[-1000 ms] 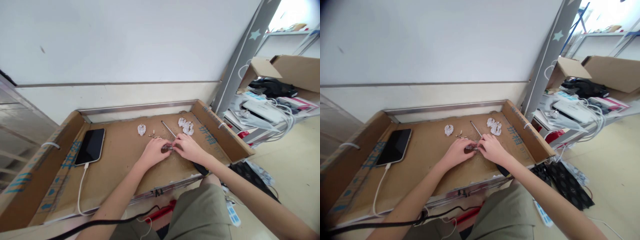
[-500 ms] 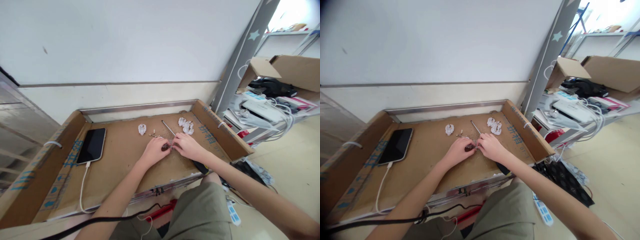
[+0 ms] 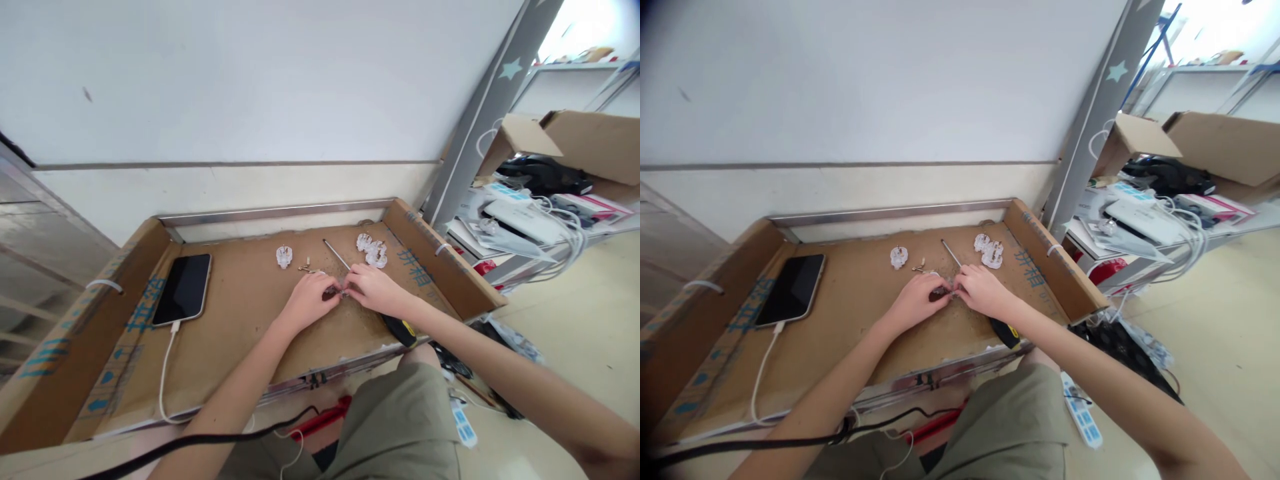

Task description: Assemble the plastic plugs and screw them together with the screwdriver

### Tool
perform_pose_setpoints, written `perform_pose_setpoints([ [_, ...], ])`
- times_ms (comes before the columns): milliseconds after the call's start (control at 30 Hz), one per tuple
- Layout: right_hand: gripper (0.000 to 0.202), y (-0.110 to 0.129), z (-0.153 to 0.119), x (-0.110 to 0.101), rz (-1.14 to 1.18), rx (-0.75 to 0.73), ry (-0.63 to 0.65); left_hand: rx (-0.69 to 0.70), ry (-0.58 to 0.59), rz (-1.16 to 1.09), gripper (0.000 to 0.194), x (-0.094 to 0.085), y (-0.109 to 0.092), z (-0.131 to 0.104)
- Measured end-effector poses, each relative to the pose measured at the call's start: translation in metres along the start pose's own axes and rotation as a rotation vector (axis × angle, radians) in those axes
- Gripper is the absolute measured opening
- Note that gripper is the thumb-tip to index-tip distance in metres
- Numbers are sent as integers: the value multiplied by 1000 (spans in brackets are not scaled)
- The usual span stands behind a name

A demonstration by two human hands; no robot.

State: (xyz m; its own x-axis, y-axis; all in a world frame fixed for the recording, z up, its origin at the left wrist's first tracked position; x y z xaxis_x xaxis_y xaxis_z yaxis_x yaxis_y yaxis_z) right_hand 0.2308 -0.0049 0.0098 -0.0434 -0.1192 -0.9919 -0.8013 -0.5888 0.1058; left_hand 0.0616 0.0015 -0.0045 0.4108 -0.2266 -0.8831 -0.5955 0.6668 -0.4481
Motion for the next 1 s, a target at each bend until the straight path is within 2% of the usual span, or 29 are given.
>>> perform_pose_setpoints([
  [333, 25, -8, -5, 6, 99, 29, -62, -13, -11, -6, 14, 0, 1, 0],
  [767, 25, 2, -1, -5, -47, 32, 27, 12, -10, 36, 12, 3, 3, 2],
  [1000, 25, 5, 2, -11, -53, 67, 37, -32, -33, 72, 7, 5, -1, 5],
])
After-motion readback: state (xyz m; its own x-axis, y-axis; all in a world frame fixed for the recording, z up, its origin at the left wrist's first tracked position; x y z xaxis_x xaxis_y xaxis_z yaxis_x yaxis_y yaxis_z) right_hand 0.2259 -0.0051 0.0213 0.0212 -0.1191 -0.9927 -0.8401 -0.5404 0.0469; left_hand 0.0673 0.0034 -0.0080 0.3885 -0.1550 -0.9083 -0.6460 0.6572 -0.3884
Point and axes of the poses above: each hand's wrist, its own z-axis towards the middle knuckle, its own x-axis out of the palm, y = z × x, the point moved 2 cm from there along z, towards the middle knuckle, and after that the axes turned 10 degrees about y, right-handed, at the moved point
